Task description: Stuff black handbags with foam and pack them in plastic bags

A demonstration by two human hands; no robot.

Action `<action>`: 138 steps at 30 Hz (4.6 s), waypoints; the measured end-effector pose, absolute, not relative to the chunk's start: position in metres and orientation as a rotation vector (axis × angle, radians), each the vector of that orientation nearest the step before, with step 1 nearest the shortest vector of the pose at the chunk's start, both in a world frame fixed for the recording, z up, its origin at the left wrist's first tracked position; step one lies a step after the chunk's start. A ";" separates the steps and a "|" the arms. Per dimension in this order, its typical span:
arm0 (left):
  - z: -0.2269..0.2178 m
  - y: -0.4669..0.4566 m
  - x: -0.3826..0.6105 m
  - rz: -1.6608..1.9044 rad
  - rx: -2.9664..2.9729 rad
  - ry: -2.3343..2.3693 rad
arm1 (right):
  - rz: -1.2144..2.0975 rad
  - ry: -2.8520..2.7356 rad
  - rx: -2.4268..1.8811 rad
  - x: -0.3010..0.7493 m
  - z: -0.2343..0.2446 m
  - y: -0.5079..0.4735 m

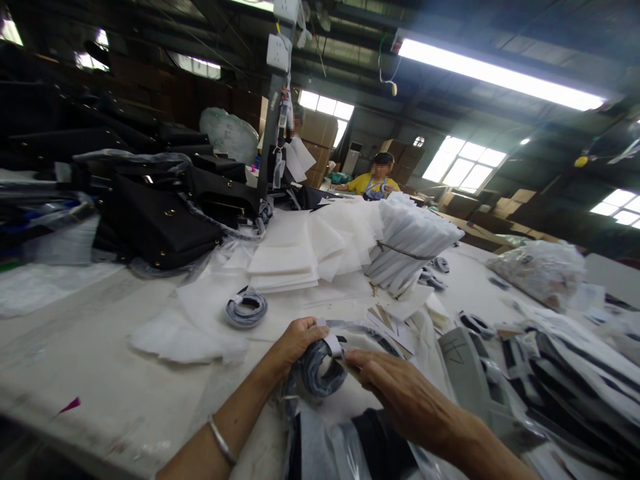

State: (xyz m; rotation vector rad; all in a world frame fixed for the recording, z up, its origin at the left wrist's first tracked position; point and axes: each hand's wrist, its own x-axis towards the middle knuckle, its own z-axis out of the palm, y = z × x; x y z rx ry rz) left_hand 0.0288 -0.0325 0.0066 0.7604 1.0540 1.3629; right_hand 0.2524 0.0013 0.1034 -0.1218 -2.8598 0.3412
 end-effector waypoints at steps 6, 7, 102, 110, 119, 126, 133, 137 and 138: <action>0.007 -0.031 0.028 1.378 0.741 1.048 | 0.199 -2.806 -0.268 0.302 0.112 0.009; 0.007 -0.031 0.027 1.382 0.732 1.057 | 0.122 -2.779 -0.281 0.313 0.116 0.013; 0.009 -0.015 0.013 1.374 1.202 1.731 | 0.593 -2.933 -0.528 0.161 0.070 0.073; 0.015 -0.011 0.014 1.062 1.352 1.882 | 0.574 -3.021 -0.855 0.172 0.054 0.065; 0.020 -0.062 0.028 0.867 1.599 1.994 | 0.250 -2.977 -0.691 0.181 0.035 0.051; 0.023 -0.046 0.016 0.723 1.740 1.924 | 0.100 -3.039 -0.569 0.185 0.032 0.050; 0.019 -0.007 0.004 0.588 1.657 2.061 | 0.001 -3.040 -0.518 0.183 0.032 0.049; 0.021 0.003 0.009 0.472 1.646 2.085 | 0.130 -3.017 -0.489 0.182 0.032 0.055; 0.023 0.005 0.010 0.443 1.641 2.080 | 0.170 -3.001 -0.480 0.183 0.032 0.056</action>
